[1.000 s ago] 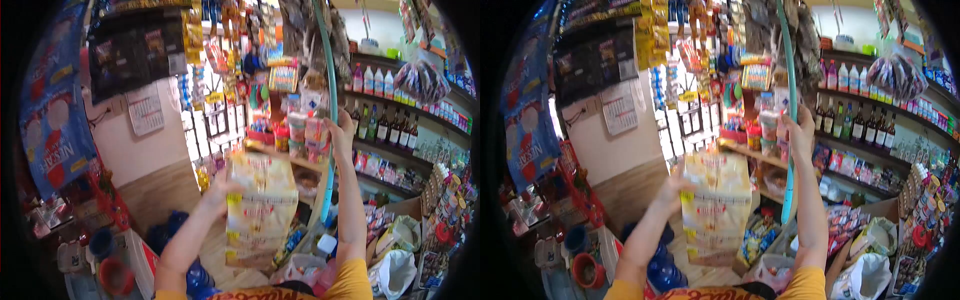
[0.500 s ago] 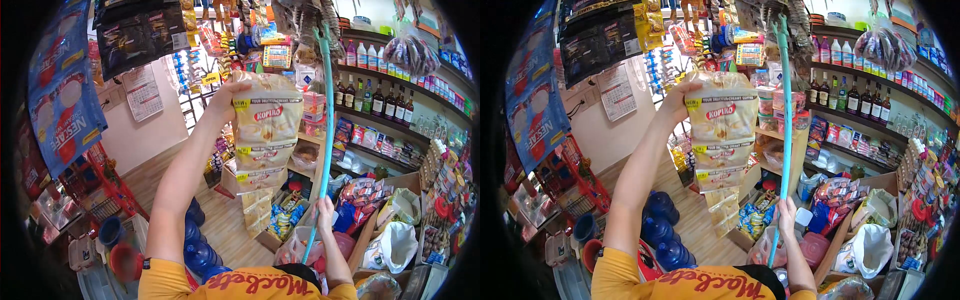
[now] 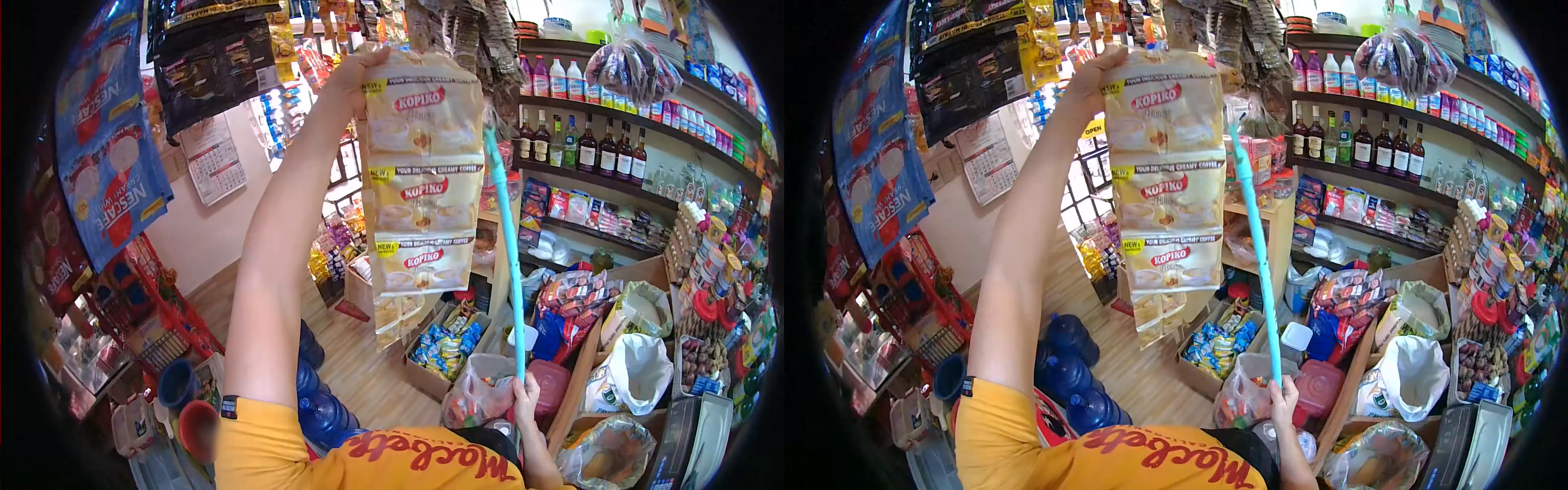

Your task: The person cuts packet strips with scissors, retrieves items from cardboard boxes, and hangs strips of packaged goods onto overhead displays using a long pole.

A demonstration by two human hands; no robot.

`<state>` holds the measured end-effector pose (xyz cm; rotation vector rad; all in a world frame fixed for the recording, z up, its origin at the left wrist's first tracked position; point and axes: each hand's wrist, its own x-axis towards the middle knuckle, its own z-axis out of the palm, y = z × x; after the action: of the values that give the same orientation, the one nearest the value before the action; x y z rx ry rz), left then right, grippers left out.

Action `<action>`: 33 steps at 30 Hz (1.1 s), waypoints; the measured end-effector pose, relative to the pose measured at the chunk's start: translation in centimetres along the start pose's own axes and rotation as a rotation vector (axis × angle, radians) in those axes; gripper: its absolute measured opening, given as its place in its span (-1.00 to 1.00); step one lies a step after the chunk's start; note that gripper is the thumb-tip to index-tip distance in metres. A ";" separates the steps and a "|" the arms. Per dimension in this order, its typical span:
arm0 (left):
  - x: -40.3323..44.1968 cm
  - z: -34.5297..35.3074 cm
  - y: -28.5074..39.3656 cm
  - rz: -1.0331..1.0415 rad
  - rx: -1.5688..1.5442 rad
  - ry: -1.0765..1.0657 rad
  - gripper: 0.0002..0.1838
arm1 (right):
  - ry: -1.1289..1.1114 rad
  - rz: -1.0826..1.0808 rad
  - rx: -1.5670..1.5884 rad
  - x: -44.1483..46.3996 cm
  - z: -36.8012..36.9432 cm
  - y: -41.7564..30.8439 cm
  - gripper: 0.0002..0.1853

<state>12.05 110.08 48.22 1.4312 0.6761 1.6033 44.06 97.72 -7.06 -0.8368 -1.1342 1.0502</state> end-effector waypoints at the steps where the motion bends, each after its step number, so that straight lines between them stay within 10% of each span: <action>1: 0.9 -0.4 0.3 0.005 -0.011 -0.005 -0.69 | -0.004 0.011 -0.020 -0.7 -0.7 1.1 -0.84; 24: 2.1 -2.2 2.1 0.137 0.071 0.009 -0.75 | -0.186 0.266 0.029 -5.7 -4.1 4.6 -0.74; 33: 0.4 -3.2 3.6 -0.324 0.617 -0.547 -0.71 | -0.137 0.306 0.057 -5.7 -4.8 4.1 -0.72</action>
<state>8.05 109.12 50.85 1.9677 1.0501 0.7129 47.39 93.49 -13.68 -0.9226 -1.1061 1.4041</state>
